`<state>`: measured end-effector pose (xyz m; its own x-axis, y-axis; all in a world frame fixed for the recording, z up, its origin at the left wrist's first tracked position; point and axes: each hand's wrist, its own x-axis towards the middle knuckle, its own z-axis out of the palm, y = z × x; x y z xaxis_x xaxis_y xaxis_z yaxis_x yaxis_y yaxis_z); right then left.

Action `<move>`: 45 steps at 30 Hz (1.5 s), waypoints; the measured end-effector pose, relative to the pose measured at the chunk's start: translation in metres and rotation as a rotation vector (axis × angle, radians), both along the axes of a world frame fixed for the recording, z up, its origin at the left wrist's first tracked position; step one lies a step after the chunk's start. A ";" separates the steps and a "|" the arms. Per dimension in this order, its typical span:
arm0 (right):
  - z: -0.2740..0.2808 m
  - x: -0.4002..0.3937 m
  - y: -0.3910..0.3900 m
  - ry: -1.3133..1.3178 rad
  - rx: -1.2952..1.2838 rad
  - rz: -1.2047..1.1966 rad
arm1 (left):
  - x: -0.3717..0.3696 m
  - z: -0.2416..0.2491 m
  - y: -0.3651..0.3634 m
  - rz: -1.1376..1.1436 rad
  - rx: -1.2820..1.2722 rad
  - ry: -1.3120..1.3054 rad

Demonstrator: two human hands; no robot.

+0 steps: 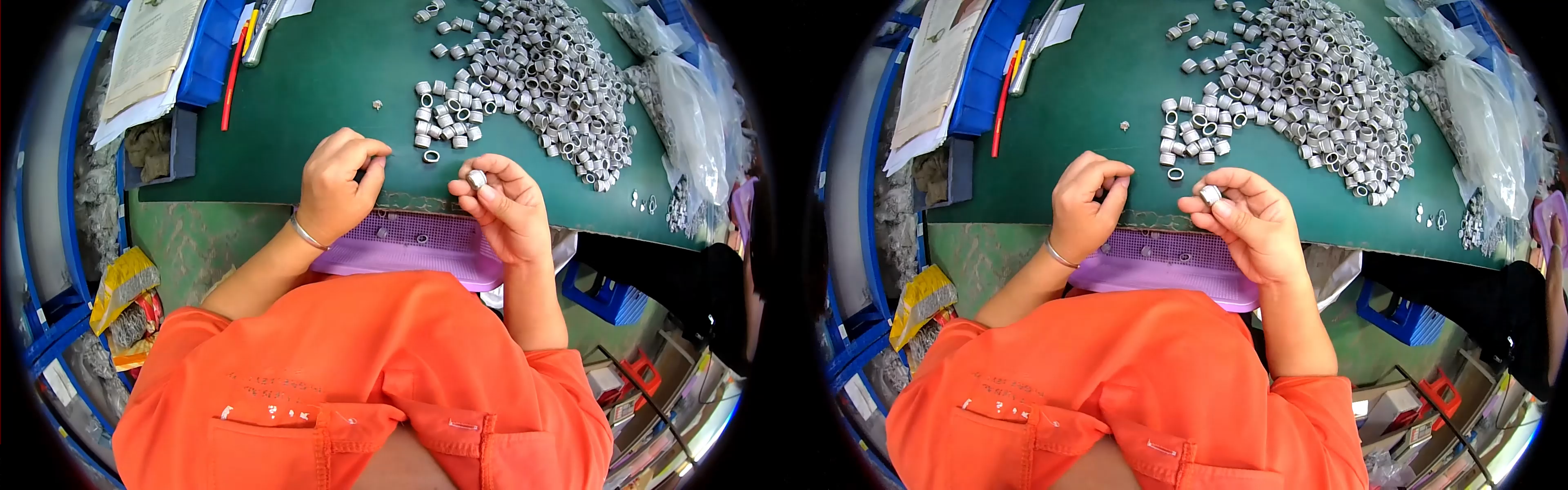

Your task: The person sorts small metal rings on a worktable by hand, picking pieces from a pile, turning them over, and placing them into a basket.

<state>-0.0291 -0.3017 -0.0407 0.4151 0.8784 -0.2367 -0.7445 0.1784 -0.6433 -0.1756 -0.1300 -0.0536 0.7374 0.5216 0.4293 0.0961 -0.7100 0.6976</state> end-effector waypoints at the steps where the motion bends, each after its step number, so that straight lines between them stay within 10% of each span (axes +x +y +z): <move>1: 0.002 -0.001 0.000 0.046 0.007 -0.005 | 0.000 -0.001 0.001 -0.004 0.000 0.002; 5: -0.001 -0.004 -0.005 -0.255 -0.032 0.030 | 0.000 0.002 0.001 -0.032 -0.039 -0.005; 7: 0.002 -0.003 -0.006 -1.090 -0.184 0.112 | 0.003 0.002 0.001 -0.070 -0.054 0.001; 13: -0.013 -0.015 0.039 -1.653 -0.322 -0.197 | 0.021 0.003 -0.013 -0.121 0.060 0.066; 28: -0.015 -0.026 0.023 -1.075 -0.122 -0.289 | 0.007 0.017 -0.019 -0.282 -0.499 0.138; 41: -0.013 -0.028 0.020 -1.062 -0.077 -0.306 | 0.007 0.013 -0.017 -0.298 -0.578 0.101; 45: -0.004 -0.008 0.023 -1.552 -0.324 -0.335 | 0.008 0.015 -0.016 -0.241 -0.556 0.087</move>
<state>-0.0371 -0.2786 -0.0450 0.5714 0.7031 0.4234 0.6656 -0.0952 -0.7402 -0.1676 -0.1465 -0.0384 0.8828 0.4639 0.0737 0.0512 -0.2510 0.9666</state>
